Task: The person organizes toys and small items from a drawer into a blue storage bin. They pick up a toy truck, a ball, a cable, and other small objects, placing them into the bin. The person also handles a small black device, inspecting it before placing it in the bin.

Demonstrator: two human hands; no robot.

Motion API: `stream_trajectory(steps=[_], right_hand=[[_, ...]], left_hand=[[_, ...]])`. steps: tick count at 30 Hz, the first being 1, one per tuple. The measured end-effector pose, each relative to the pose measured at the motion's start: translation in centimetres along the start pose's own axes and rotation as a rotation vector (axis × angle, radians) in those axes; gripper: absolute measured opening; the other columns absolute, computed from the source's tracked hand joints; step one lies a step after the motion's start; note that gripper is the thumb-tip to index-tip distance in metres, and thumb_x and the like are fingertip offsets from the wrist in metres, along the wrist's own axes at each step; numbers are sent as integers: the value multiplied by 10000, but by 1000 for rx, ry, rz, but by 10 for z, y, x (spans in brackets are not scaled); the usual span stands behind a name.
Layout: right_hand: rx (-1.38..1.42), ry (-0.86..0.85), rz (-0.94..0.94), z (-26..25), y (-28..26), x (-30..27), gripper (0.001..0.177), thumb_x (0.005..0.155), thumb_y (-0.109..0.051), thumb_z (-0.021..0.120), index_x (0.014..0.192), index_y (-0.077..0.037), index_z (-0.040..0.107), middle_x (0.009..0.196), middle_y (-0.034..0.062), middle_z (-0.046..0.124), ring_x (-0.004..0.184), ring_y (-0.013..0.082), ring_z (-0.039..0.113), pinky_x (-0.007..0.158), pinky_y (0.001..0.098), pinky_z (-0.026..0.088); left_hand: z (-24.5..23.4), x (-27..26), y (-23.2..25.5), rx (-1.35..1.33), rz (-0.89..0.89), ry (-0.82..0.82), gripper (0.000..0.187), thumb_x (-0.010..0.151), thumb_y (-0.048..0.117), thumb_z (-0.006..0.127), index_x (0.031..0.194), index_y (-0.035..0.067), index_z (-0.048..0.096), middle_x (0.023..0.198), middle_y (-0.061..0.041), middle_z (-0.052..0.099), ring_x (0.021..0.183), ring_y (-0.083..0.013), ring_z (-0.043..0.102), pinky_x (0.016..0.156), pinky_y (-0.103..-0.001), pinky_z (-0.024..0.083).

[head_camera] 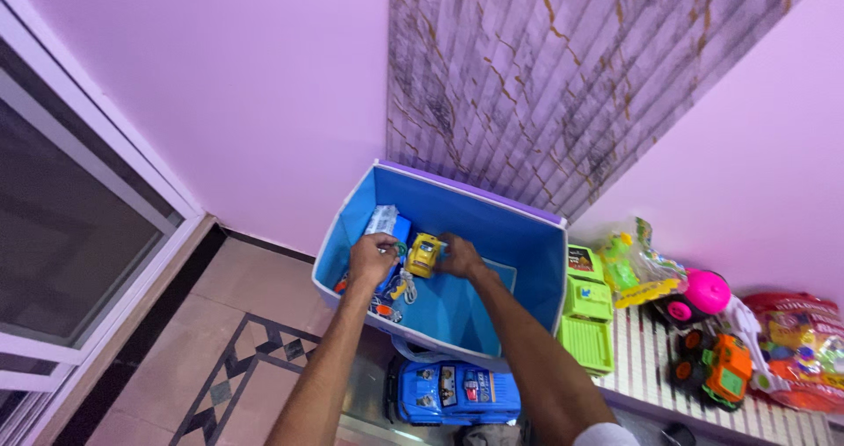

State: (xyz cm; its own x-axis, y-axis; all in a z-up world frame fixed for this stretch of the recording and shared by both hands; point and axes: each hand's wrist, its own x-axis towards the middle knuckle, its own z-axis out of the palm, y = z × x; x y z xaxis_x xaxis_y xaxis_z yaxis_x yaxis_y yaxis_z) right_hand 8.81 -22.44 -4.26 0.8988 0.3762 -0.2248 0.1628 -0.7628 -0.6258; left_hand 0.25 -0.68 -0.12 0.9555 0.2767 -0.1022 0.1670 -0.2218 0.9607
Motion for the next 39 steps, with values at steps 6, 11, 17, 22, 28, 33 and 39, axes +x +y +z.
stream_trajectory(steps=[6,11,17,22,28,33,39], right_hand=[[735,-393,-171,-48,-26,-21,457,858,-94,758,1294,-9,653,1121,171,739,1003,245,750,858,369,655],[710,-243,-279,-79,-35,-47,283,913,1,744,1179,92,711,987,177,779,888,245,774,811,372,666],[788,4,-219,-128,-5,-93,292,863,37,736,1152,39,697,954,141,774,875,209,771,797,336,662],[630,223,-316,-171,13,-144,358,845,57,773,1198,41,715,962,102,762,906,179,740,818,294,618],[798,591,-85,-178,50,-219,374,810,-89,817,1155,10,711,951,38,743,839,151,761,747,276,625],[419,789,201,-136,139,-261,439,788,-301,888,1087,3,783,847,108,775,747,154,708,667,320,564],[186,610,461,-90,183,-280,486,758,-335,866,1136,-44,774,946,141,780,803,234,736,740,383,577]], left_hand=[[12,-5,10,235,104,-83,212,825,80,832,1022,15,791,902,-102,784,787,-161,756,649,-254,572],[40,-3,11,-202,28,-283,216,862,61,756,1066,-10,755,946,-113,785,834,-173,778,719,-280,643],[96,7,37,-509,3,-506,221,923,159,749,1066,-9,737,952,-113,756,833,-179,747,771,-284,633],[134,-16,102,-414,-25,-590,264,951,247,721,1071,12,733,961,-112,768,852,-176,752,780,-291,635],[195,-36,125,-372,17,-705,256,995,244,656,1094,16,718,985,-107,761,853,-177,755,764,-300,638],[223,-61,137,-311,284,-771,214,1000,182,640,1104,8,709,1021,-93,758,862,-177,738,725,-310,603],[212,-104,180,313,880,-688,152,862,61,704,1000,54,766,1048,-102,760,1020,-300,693,940,-447,500]])
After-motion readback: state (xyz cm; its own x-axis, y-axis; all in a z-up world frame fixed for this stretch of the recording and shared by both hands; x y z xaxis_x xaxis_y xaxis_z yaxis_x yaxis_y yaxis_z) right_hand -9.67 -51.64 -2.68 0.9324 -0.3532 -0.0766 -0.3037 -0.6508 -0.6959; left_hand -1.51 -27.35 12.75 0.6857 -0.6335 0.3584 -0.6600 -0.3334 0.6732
